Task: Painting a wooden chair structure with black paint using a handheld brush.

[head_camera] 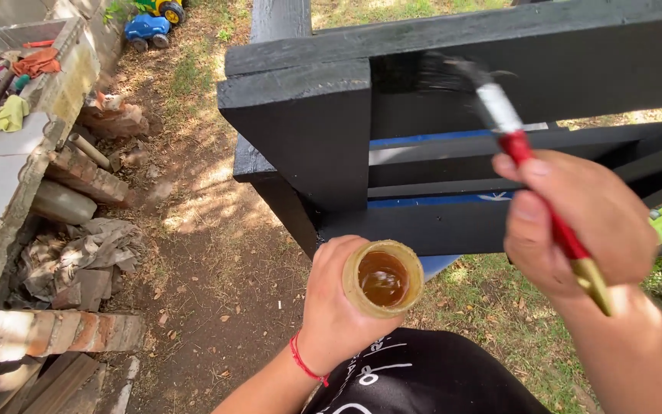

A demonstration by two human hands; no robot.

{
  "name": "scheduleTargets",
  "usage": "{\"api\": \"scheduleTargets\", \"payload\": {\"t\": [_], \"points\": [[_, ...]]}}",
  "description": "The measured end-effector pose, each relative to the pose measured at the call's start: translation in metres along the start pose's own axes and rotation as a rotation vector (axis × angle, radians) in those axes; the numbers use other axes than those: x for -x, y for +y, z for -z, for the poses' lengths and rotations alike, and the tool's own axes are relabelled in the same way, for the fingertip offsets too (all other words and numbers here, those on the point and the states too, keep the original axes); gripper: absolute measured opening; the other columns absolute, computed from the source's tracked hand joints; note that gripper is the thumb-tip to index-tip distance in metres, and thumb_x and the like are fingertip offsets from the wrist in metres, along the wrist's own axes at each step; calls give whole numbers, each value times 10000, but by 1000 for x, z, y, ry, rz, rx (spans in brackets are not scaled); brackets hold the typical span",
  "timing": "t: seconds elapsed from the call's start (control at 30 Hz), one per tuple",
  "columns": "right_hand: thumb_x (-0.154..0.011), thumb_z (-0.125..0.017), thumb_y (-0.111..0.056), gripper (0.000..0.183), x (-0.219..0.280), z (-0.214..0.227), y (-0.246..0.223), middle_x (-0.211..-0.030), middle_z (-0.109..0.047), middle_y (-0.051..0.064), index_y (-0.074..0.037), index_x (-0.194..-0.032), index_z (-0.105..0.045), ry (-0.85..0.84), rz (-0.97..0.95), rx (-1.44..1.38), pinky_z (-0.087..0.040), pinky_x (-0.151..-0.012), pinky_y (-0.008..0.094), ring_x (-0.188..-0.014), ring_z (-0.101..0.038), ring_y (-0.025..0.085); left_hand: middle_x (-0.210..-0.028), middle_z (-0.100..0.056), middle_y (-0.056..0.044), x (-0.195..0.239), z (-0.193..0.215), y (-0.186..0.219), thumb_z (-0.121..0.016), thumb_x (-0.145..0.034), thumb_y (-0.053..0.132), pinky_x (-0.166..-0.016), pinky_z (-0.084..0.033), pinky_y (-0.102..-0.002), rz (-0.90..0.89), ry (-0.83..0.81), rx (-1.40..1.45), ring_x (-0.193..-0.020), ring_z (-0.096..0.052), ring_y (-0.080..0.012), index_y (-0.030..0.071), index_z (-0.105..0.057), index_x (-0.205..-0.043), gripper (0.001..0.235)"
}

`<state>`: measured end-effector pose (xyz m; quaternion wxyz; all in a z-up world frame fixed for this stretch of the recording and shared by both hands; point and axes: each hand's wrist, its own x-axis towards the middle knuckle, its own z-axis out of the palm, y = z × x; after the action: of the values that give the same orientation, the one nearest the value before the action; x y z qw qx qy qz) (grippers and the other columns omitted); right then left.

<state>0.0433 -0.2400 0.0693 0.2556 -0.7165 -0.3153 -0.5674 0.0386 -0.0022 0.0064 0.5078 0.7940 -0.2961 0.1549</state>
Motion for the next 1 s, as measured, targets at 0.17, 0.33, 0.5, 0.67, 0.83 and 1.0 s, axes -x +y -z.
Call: {"api": "scheduleTargets", "payload": {"t": [0.17,0.33,0.5,0.67,0.83,1.0], "points": [[-956,-558,93,152,11,15,-10,-922,-634,341,178,-1081,-565,20,171,-27,-654,-673,445,-759,-724,452,-1037,-632,-80,-1,8,-5,-840,-592,326,-888,-479,-381,-12,23,-17,-965,-624,-260,65,-597,-1088,611],[-986,-536,-39,127,-28,-21,-28,-878,-666,286,71,-1046,-556,-94,4,-58,-635,-679,420,-796,-743,406,-1017,-639,-79,-4,13,-3,-846,-595,336,-862,-485,-382,-42,22,-44,-944,-626,-263,68,-609,-1053,581],[-992,-575,-5,132,-5,-5,2,-884,-675,272,117,-1024,-615,72,5,65,-618,-676,436,-781,-745,414,-1020,-639,-79,-1,16,-9,-855,-599,316,-863,-495,-382,-67,17,-52,-952,-627,-258,64,-608,-1061,581],[-831,-483,203,198,7,23,-5,-806,-624,308,168,-985,-603,206,243,81,-570,-457,400,-553,-662,366,-1001,-644,-71,-2,19,-7,-856,-567,271,-871,-497,-384,-61,20,-55,-940,-631,-253,69,-619,-1037,564],[-911,-613,82,191,-18,-10,-18,-727,-577,129,68,-1101,-606,-117,84,31,-480,-531,388,-571,-562,269,-954,-649,-43,-7,17,-2,-809,-573,304,-833,-479,-380,-41,-24,-108,-915,-628,-247,115,-652,-976,473],[-956,-600,64,115,13,20,11,-834,-668,201,104,-1015,-690,95,-35,381,-516,-587,442,-647,-622,333,-998,-636,-54,0,18,-7,-872,-581,339,-867,-468,-378,-30,-15,-91,-947,-617,-246,98,-631,-1037,569]]}}
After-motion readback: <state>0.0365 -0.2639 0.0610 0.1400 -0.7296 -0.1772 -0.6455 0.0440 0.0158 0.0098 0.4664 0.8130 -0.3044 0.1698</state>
